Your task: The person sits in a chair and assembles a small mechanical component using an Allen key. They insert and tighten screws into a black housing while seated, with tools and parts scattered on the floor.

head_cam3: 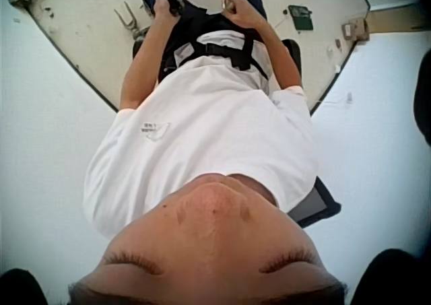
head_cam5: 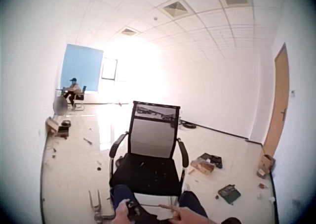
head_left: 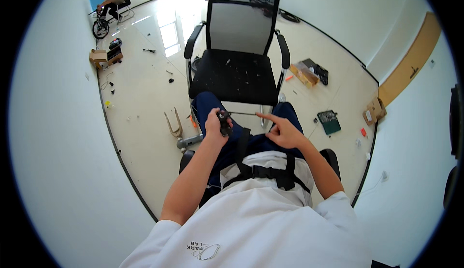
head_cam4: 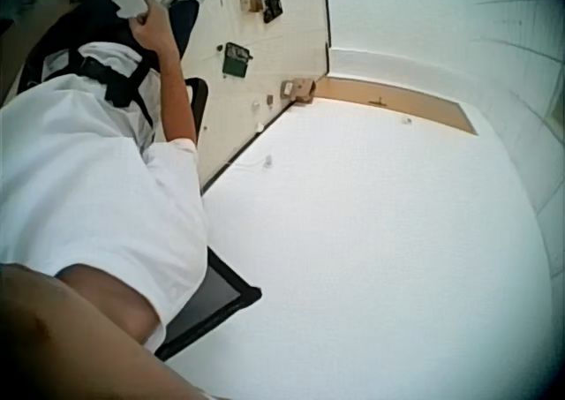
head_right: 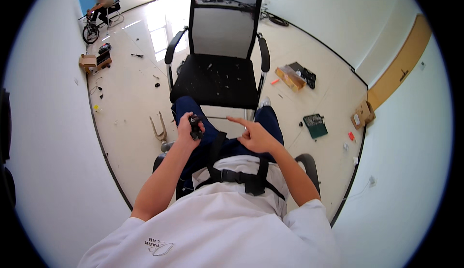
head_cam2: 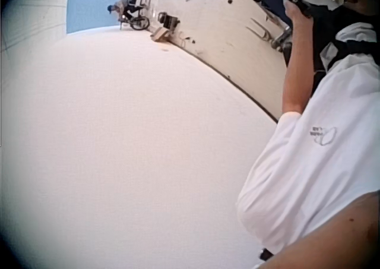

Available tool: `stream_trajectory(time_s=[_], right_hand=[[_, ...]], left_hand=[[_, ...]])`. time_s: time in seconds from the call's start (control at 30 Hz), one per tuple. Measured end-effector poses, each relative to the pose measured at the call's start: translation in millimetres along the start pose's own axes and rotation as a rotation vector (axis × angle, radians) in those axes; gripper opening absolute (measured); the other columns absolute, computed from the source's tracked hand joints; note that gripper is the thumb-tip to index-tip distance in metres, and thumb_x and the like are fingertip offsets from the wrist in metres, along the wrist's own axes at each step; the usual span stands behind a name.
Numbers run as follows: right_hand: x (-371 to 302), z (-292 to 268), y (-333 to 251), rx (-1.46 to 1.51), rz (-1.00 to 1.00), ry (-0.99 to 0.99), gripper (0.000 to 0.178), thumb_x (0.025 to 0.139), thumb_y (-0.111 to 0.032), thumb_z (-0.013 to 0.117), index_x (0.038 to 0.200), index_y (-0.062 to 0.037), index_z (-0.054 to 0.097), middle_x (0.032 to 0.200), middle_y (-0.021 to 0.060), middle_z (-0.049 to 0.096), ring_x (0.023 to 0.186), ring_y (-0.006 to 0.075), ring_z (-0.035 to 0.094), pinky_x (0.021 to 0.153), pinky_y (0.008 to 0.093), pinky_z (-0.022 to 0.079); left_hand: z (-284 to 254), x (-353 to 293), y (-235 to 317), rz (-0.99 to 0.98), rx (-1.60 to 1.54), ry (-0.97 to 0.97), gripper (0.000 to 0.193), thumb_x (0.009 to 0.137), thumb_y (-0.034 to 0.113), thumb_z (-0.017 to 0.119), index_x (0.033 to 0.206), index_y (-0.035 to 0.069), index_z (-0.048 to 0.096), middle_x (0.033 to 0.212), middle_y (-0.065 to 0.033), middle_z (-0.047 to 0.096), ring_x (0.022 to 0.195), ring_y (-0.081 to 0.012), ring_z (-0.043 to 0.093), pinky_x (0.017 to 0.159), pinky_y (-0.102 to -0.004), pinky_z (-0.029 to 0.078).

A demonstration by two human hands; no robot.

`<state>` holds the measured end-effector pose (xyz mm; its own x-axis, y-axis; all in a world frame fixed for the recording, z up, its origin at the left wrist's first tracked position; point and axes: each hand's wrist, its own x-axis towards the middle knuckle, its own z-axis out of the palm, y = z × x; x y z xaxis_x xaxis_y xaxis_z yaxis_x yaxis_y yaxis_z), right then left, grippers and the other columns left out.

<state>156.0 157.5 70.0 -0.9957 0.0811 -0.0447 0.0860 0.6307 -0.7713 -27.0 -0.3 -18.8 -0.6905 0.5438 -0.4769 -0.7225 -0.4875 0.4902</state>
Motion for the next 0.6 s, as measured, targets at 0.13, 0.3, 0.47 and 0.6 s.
stream_trajectory(time_s=[0.13, 0.3, 0.47, 0.6], right_hand=[[8, -8, 1, 0.071, -0.044, 0.007, 0.070, 0.077, 0.002, 0.053, 0.146, -0.0130, 0.044, 0.049, -0.0037, 0.035, 0.045, 0.0055, 0.031, 0.049, 0.0229, 0.031], [-8, -20, -30, 0.325, -0.177, 0.176, 0.069, 0.077, 0.004, 0.055, 0.144, -0.0059, 0.043, 0.050, -0.0067, 0.034, 0.045, 0.0022, 0.031, 0.048, 0.0198, 0.029], [-24, -14, -59, 0.688, -0.360, 0.123, 0.065, 0.078, 0.001, 0.056, 0.141, -0.0006, 0.044, 0.050, -0.0065, 0.037, 0.041, 0.0015, 0.033, 0.043, 0.0180, 0.030], [-26, -11, -67, 0.895, -0.458, 0.031, 0.054, 0.078, 0.001, 0.056, 0.131, 0.0069, 0.049, 0.051, -0.0053, 0.035, 0.042, 0.0017, 0.031, 0.043, 0.0184, 0.028]], left_hand=[[-1, -1, 5, -0.030, -0.059, -0.034, 0.021, 0.092, 0.026, 0.053, 0.081, 0.009, 0.048, 0.065, -0.0053, 0.052, 0.053, -0.0153, 0.054, 0.047, -0.0278, 0.047], [1, -1, 3, -0.044, -0.088, -0.062, 0.020, 0.091, 0.024, 0.054, 0.081, 0.008, 0.048, 0.067, -0.0053, 0.053, 0.054, -0.0149, 0.053, 0.048, -0.0268, 0.046], [-3, -2, 4, -0.055, -0.085, -0.063, 0.018, 0.091, 0.024, 0.054, 0.083, 0.009, 0.049, 0.067, -0.0057, 0.053, 0.054, -0.0153, 0.053, 0.049, -0.0274, 0.046], [1, -7, 3, -0.052, -0.084, -0.066, 0.018, 0.092, 0.023, 0.054, 0.083, 0.009, 0.049, 0.067, -0.0050, 0.053, 0.054, -0.0150, 0.052, 0.049, -0.0272, 0.046]])
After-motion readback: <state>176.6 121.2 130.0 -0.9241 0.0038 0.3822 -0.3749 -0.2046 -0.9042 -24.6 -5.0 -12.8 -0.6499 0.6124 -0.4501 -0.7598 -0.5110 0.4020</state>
